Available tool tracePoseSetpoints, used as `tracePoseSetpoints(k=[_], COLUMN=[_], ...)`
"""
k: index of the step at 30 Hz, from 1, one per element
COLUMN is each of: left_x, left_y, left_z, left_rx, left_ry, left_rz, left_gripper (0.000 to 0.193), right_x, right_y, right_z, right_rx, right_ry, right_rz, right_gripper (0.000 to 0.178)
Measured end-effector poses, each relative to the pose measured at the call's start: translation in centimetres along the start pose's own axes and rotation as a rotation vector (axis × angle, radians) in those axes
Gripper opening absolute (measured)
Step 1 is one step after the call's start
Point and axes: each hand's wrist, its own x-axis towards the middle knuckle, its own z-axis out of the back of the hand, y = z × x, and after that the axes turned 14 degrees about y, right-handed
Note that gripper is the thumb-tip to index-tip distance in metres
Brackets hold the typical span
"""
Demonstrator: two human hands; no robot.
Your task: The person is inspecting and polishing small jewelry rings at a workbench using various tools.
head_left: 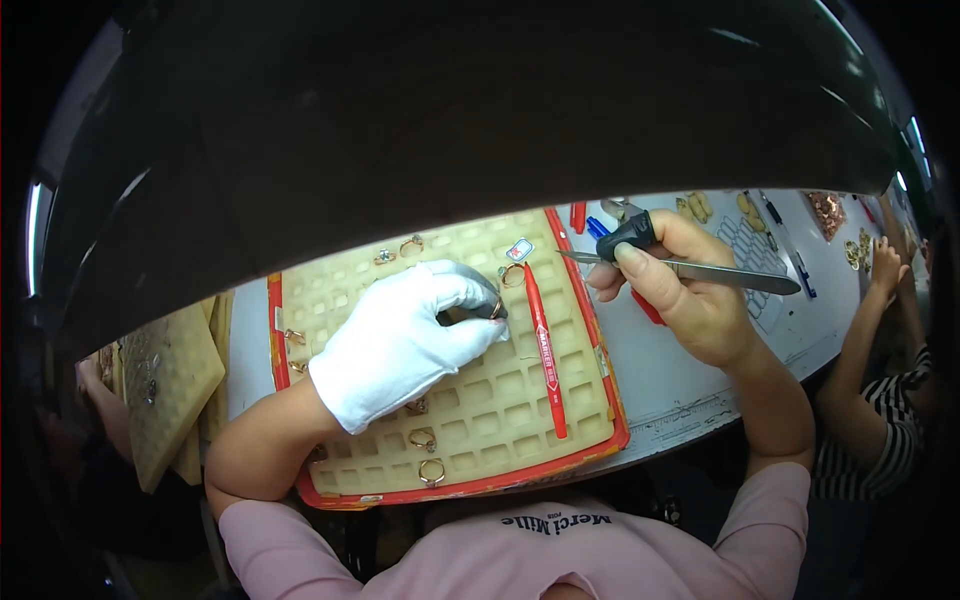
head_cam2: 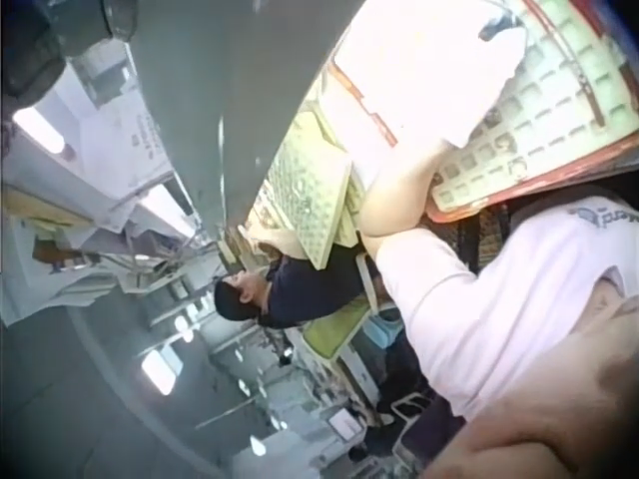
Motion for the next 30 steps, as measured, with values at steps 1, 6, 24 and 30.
tracePoseSetpoints(k=[1, 6, 24, 30], left_x=[-0.1, -0.3, -0.3, -0.3], left_y=[0.1, 0.0, 0.4, 0.3], left_z=[0.0, 0.1, 0.2, 0.2], left_rx=[-0.026, -0.047, -0.115, -0.040], left_ry=[-0.011, 0.029, 0.063, 0.068], left_rz=[-0.037, 0.014, 0.019, -0.007], left_gripper=[0.021, 0.020, 0.018, 0.019], right_x=[0.2, -0.1, -0.3, -0.3], right_y=[0.2, 1.3, -0.2, -0.3], right_z=[-1.0, -3.0, -4.6, -4.5], right_rx=[0.274, 0.545, 0.578, 0.594], right_ry=[-0.019, 0.114, 0.121, 0.130], right_rz=[0.034, -0.015, -0.077, -0.092], right_gripper=[0.021, 0.026, 0.010, 0.011])
